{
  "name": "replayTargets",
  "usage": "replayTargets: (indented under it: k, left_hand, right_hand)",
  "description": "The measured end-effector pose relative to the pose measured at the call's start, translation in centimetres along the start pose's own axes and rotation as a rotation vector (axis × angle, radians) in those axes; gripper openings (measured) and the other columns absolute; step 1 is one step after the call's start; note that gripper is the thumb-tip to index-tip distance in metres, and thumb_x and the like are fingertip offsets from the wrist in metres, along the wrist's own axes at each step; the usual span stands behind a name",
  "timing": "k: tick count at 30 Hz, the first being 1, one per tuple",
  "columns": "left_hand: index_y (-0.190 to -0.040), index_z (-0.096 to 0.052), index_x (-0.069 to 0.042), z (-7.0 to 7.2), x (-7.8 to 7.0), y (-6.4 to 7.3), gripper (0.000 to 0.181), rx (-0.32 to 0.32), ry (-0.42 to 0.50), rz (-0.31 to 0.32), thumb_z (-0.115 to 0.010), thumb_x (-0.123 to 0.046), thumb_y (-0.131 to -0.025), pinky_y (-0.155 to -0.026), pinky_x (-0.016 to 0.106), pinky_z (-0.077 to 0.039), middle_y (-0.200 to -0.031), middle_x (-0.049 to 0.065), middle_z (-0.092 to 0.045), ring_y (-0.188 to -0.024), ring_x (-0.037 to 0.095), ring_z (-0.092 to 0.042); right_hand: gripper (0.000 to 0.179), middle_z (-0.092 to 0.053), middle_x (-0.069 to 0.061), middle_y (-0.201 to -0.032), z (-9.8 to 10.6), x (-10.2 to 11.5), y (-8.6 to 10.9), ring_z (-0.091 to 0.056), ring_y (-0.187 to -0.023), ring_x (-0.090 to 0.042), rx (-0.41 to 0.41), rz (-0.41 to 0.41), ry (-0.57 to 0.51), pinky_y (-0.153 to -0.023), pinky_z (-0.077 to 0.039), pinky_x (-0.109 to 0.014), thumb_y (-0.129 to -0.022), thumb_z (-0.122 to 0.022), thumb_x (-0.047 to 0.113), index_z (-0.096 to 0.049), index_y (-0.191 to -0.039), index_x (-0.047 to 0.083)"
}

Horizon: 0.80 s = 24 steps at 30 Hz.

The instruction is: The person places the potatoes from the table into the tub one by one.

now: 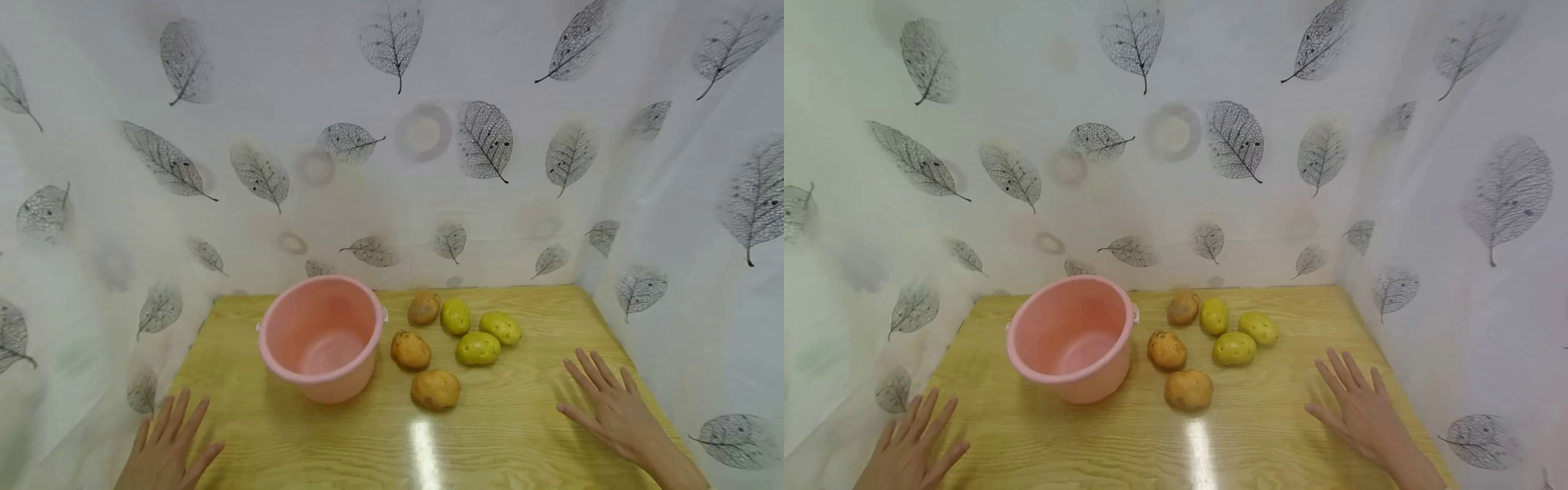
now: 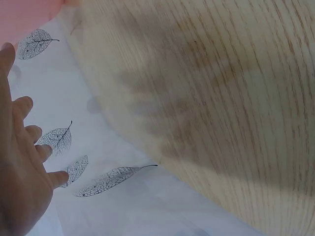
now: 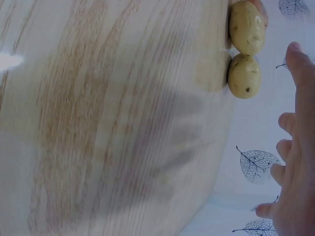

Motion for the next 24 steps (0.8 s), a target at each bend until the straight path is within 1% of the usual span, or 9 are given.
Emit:
replayTargets:
  k: [6, 12, 14, 16, 18, 20, 21, 22, 24]
  left_hand:
    - [-0.161, -0.032, -0.001, -0.4, 0.4, -0.1, 0.081, 0.037, 0.002, 0.019, -0.06, -0.049, -0.103, -0.115, 0.063, 0.023, -0.169, 0.027, -0.006, -0.155, 0.039, 0.016]
    - [-0.158, -0.032, 0.006, -0.1, 0.1, -0.2, 0.082, -0.061, 0.0, -0.015, -0.063, -0.043, -0.102, -0.12, 0.051, 0.023, -0.168, 0.028, -0.012, -0.156, 0.029, 0.016]
    - [-0.158, -0.028, 0.009, 0.1, -0.2, -0.6, 0.082, -0.084, 0.071, -0.007, -0.064, -0.038, -0.102, -0.122, 0.057, 0.015, -0.166, 0.031, -0.016, -0.156, 0.038, 0.007]
    - [-0.16, -0.022, 0.009, 0.4, -0.6, -1.1, 0.082, -0.073, 0.174, 0.037, -0.062, -0.035, -0.104, -0.12, 0.07, -0.004, -0.165, 0.033, -0.018, -0.153, 0.051, -0.008]
    - [-0.162, -0.016, 0.007, 0.8, -1.1, -1.8, 0.081, -0.052, 0.291, 0.098, -0.058, -0.035, -0.107, -0.109, 0.078, -0.023, -0.164, 0.035, -0.017, -0.145, 0.059, -0.021]
    - [-0.163, -0.013, 0.005, 1.5, -1.7, -2.6, 0.079, -0.059, 0.4, 0.149, -0.055, -0.033, -0.109, -0.102, 0.08, -0.029, -0.163, 0.036, -0.017, -0.14, 0.063, -0.026]
    - [-0.164, -0.011, 0.003, 1.8, -2.2, -3.0, 0.078, -0.066, 0.444, 0.171, -0.053, -0.033, -0.11, -0.101, 0.079, -0.031, -0.164, 0.035, -0.017, -0.138, 0.063, -0.029]
    - [-0.164, -0.012, 0.001, 2.3, -2.7, -3.4, 0.076, -0.09, 0.485, 0.181, -0.052, -0.032, -0.11, -0.11, 0.07, -0.033, -0.163, 0.035, -0.02, -0.138, 0.062, -0.031]
    - [-0.165, -0.014, -0.002, 3.1, -4.0, -4.2, 0.072, -0.148, 0.573, 0.18, -0.052, -0.029, -0.11, -0.121, 0.041, -0.034, -0.162, 0.034, -0.025, -0.139, 0.058, -0.033]
  right_hand:
    - [0.088, -0.005, -0.003, -0.173, -0.5, 0.3, 0.0, -0.006, -0.158, -0.03, -0.012, 0.012, 0.003, -0.12, 0.001, -0.071, -0.097, -0.068, 0.048, -0.023, -0.167, 0.018]
    - [0.088, -0.007, -0.005, -0.173, -0.6, 0.9, -0.3, -0.007, -0.158, -0.032, -0.016, 0.013, -0.047, -0.123, -0.006, -0.067, -0.098, -0.068, 0.045, -0.023, -0.166, 0.013]
    - [0.088, -0.01, -0.008, -0.173, -0.4, 1.1, -0.4, -0.008, -0.158, -0.032, -0.021, 0.004, -0.081, -0.122, -0.012, -0.067, -0.098, -0.069, 0.042, -0.023, -0.166, 0.01]
    - [0.088, -0.016, -0.013, -0.171, -0.2, 1.4, -0.7, -0.014, -0.156, -0.037, -0.036, -0.007, -0.126, -0.116, -0.023, -0.071, -0.097, -0.072, 0.039, -0.024, -0.165, 0.008]
    - [0.087, -0.023, -0.019, -0.168, 0.1, 1.7, -1.2, -0.024, -0.151, -0.045, -0.05, -0.022, -0.18, -0.108, -0.032, -0.074, -0.097, -0.074, 0.036, -0.027, -0.164, 0.005]
    - [0.085, -0.029, -0.024, -0.164, 0.3, 2.2, -1.7, -0.033, -0.143, -0.053, -0.059, -0.037, -0.236, -0.1, -0.037, -0.075, -0.097, -0.074, 0.033, -0.03, -0.162, 0.003]
    - [0.083, -0.031, -0.026, -0.163, 0.3, 2.4, -1.9, -0.037, -0.14, -0.054, -0.06, -0.045, -0.258, -0.099, -0.039, -0.075, -0.097, -0.074, 0.032, -0.032, -0.161, 0.001]
    - [0.081, -0.033, -0.027, -0.161, 0.3, 2.7, -2.1, -0.039, -0.137, -0.055, -0.058, -0.055, -0.275, -0.098, -0.039, -0.074, -0.098, -0.073, 0.033, -0.033, -0.16, 0.0]
    - [0.077, -0.037, -0.028, -0.158, 0.2, 3.3, -2.5, -0.04, -0.137, -0.054, -0.056, -0.071, -0.313, -0.099, -0.041, -0.073, -0.1, -0.072, 0.033, -0.036, -0.158, -0.002]
Point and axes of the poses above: each hand's wrist, its own y-axis away from the middle knuckle, its own z-axis out of the back of the hand, x = y × z, the point moved 8 cm from there along -y, towards the middle knuckle
